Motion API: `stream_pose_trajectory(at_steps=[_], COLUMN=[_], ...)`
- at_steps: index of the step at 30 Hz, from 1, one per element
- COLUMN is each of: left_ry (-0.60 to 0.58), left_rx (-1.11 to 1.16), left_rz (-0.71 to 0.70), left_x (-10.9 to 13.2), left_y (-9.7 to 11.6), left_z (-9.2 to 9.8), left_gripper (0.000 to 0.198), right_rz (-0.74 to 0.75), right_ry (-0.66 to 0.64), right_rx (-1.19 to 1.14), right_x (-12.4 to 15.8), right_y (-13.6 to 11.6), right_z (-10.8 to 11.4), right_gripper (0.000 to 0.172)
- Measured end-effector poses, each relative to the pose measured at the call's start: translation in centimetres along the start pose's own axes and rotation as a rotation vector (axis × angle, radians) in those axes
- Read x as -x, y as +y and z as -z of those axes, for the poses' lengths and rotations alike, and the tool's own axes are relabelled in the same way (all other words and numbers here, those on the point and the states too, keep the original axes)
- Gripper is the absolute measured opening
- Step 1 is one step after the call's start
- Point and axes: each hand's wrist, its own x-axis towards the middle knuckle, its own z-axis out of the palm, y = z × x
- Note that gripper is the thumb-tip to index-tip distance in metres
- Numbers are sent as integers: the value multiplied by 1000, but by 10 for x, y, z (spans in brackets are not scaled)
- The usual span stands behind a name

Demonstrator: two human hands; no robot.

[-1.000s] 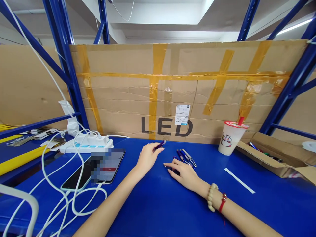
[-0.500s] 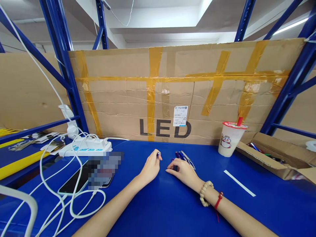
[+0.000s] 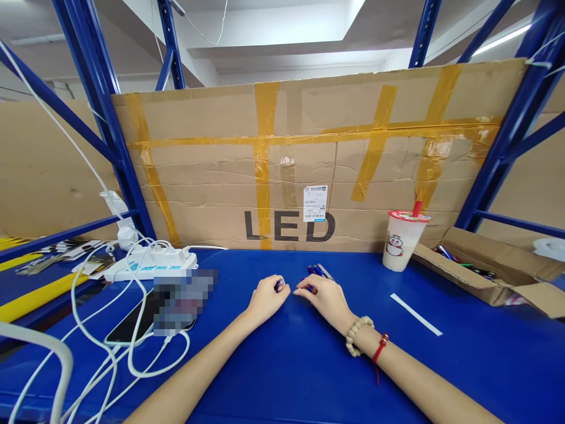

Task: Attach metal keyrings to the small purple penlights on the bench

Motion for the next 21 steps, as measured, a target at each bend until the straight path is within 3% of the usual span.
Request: stream_pose_trajectory(at_steps=[3,7,17,21], left_ry=[-23,-80,-115,-125], left_rx=[-86,-76,-106,-153], left_rz=[26,14,-29,-42], left_x=[4,8,11,11], left_y=[3,8,9,8], left_z=[-1,-5,-5,-4], left_gripper=[19,17,18,16], right_rz=[93,262,286,259], right_ry=[169,239,191,107], right_rx=[-121,-211,-260,-229], right_x=[3,6,7,7], right_y=[-7,-17,-17,-17], right_z=[1,0,-1,1], right_gripper=[25,23,19,19])
